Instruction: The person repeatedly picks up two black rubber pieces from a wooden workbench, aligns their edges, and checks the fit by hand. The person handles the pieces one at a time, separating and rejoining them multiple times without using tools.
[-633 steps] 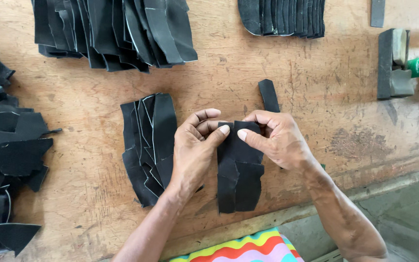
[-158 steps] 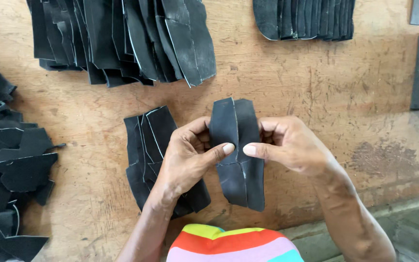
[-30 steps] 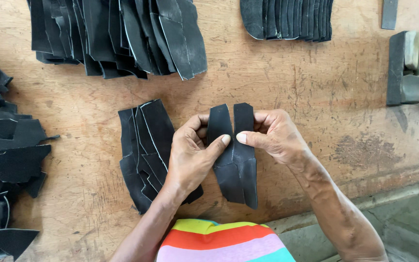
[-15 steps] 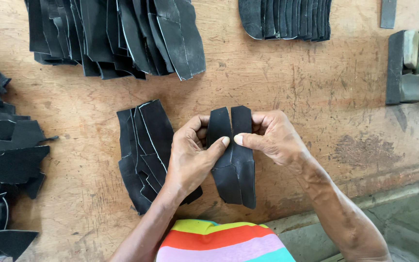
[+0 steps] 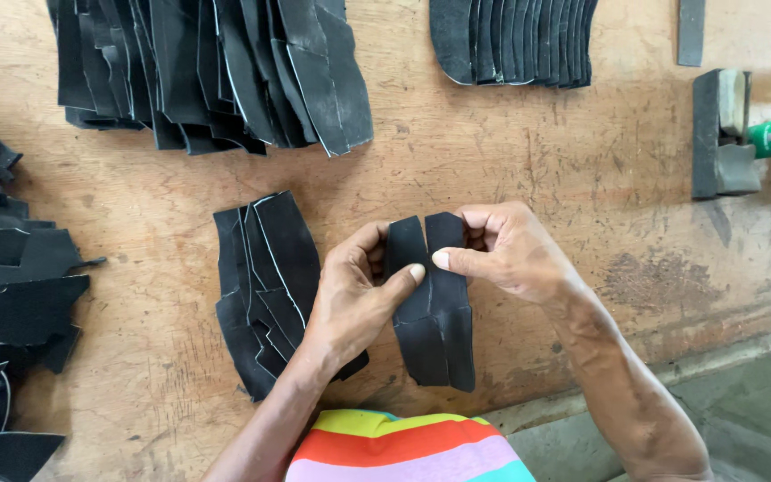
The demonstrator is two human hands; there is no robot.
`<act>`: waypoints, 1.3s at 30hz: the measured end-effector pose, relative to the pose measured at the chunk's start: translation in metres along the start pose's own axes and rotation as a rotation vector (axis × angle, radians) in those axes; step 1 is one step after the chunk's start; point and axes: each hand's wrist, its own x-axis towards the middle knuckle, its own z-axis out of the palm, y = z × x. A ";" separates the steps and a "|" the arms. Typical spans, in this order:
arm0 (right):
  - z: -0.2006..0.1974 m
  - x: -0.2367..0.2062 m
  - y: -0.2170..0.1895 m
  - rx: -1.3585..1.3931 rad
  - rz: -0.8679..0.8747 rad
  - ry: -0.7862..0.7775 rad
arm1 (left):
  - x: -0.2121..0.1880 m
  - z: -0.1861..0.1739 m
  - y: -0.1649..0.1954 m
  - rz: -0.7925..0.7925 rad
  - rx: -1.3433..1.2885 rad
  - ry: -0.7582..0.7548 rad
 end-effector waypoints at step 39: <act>0.008 0.011 0.030 0.243 -0.051 0.004 | -0.002 0.001 0.011 0.055 0.127 0.052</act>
